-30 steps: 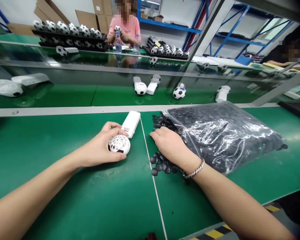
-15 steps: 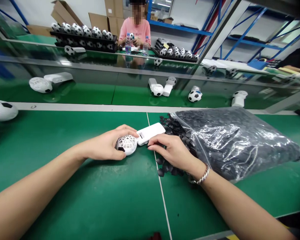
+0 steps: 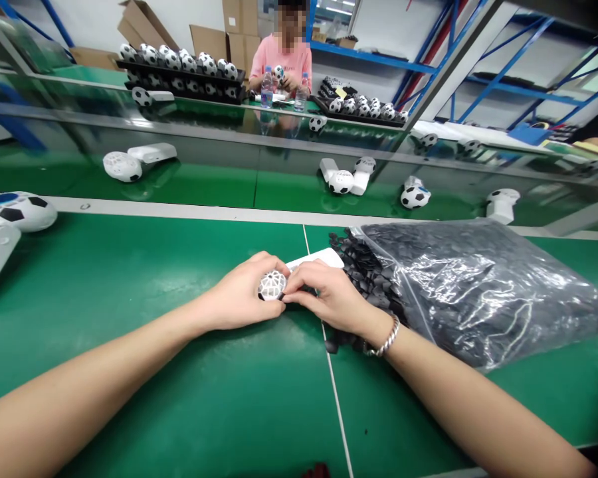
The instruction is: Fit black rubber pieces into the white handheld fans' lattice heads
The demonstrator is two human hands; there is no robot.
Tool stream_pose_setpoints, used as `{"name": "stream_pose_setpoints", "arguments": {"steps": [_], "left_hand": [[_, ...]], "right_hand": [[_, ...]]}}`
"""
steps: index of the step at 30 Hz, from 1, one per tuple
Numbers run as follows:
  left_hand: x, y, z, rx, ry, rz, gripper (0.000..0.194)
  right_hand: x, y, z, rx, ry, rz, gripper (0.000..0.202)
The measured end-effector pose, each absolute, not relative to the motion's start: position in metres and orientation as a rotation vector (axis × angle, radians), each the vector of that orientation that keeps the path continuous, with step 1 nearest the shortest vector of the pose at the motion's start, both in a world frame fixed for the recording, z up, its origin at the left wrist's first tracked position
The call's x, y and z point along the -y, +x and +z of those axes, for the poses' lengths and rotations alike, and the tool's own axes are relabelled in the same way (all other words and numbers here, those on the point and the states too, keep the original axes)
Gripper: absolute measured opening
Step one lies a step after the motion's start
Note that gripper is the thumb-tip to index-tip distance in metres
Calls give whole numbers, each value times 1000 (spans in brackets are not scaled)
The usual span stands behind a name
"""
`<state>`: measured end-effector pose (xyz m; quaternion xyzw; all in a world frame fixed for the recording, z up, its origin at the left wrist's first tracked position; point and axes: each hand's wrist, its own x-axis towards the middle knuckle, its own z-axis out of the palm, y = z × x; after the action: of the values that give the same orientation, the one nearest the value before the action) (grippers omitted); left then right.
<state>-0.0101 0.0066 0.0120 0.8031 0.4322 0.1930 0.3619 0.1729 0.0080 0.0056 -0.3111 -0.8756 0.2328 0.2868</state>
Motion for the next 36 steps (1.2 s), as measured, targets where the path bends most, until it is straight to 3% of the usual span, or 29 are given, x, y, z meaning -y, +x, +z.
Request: {"name": "stream_pose_setpoints", "arguments": {"steps": [9,16,21,28,36], "left_hand": [[-3,-8,10,-1170,2065,519,30],[-4,-6,9,-1162,1933,635,29],[-29,-21,12,-1061,967,764,28],[-47,-26,0,-871,716,977,45],[-42,-22,-17,-716,692,1034,31]], "right_hand": [[-18,173,9,2357,-873,779,10],[-22,176,7,2365,-925,713,16],[-49,188,21,2690,-937,279,66],[-145,179,9,2383,-1574,371,51],[-235,225,29,2061,-1983,106,35]]}}
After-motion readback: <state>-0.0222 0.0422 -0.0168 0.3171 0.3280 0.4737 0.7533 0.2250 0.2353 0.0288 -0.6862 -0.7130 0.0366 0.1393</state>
